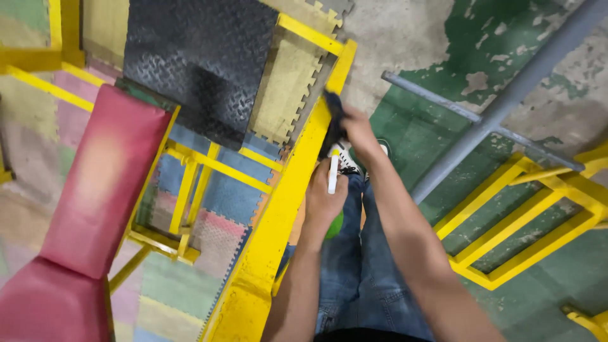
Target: Wiping down gym machines and equipment with a spray bottle and cloth.
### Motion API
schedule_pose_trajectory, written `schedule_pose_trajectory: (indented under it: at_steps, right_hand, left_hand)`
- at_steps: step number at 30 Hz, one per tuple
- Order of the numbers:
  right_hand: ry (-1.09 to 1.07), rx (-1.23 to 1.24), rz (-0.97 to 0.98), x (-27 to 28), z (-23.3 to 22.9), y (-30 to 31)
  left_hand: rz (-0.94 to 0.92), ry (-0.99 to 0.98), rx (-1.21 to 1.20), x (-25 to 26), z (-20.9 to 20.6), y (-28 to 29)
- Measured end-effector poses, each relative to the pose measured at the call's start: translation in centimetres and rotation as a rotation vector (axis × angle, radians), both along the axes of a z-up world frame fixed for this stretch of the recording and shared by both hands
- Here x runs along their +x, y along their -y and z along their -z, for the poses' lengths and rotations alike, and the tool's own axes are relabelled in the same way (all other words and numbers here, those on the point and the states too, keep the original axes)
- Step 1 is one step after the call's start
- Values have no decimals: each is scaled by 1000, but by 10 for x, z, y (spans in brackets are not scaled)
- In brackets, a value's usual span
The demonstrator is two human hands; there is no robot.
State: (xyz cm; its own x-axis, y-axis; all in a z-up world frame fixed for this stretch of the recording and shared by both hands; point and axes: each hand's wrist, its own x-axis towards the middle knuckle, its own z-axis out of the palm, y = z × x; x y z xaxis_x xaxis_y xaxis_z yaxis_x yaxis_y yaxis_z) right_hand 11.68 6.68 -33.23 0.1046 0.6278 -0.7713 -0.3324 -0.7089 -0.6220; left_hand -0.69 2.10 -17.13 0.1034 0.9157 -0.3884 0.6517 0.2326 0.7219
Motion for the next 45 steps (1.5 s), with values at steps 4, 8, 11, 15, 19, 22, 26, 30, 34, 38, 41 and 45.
schedule_pose_trajectory:
  at_steps: [4, 8, 11, 15, 19, 22, 26, 30, 34, 38, 41, 45]
  right_hand:
    - [-176, 136, 157, 28, -22, 48]
    - [-215, 206, 478, 76, 12, 82]
    - [-32, 224, 354, 114, 66, 116]
    - [-4, 101, 380, 163, 126, 114]
    - [657, 263, 27, 192, 180, 107]
    - [1026, 214, -335, 190, 185, 93]
    - [1163, 230, -577, 171, 212, 76]
    - [1158, -58, -717, 153, 200, 25]
    - [978, -115, -877, 183, 225, -16]
    - [612, -25, -820, 211, 215, 5]
    - [941, 157, -841, 237, 233, 81]
    - [1289, 126, -702, 268, 229, 166]
  left_hand:
    - [-19, 76, -270, 19, -26, -13]
    - [129, 114, -168, 39, -24, -12]
    - [199, 143, -227, 54, -9, -8]
    - [282, 90, -195, 77, 21, -6]
    - [245, 35, -302, 102, 59, -10]
    - [248, 62, -218, 106, 92, -6]
    - [280, 48, -203, 108, 129, -6]
    - [230, 22, -267, 111, 144, -9]
    - [229, 19, -282, 121, 157, -8]
    - [274, 66, -212, 138, 169, -4]
    - [274, 76, -220, 159, 170, -8]
    - [338, 114, -188, 179, 171, -5]
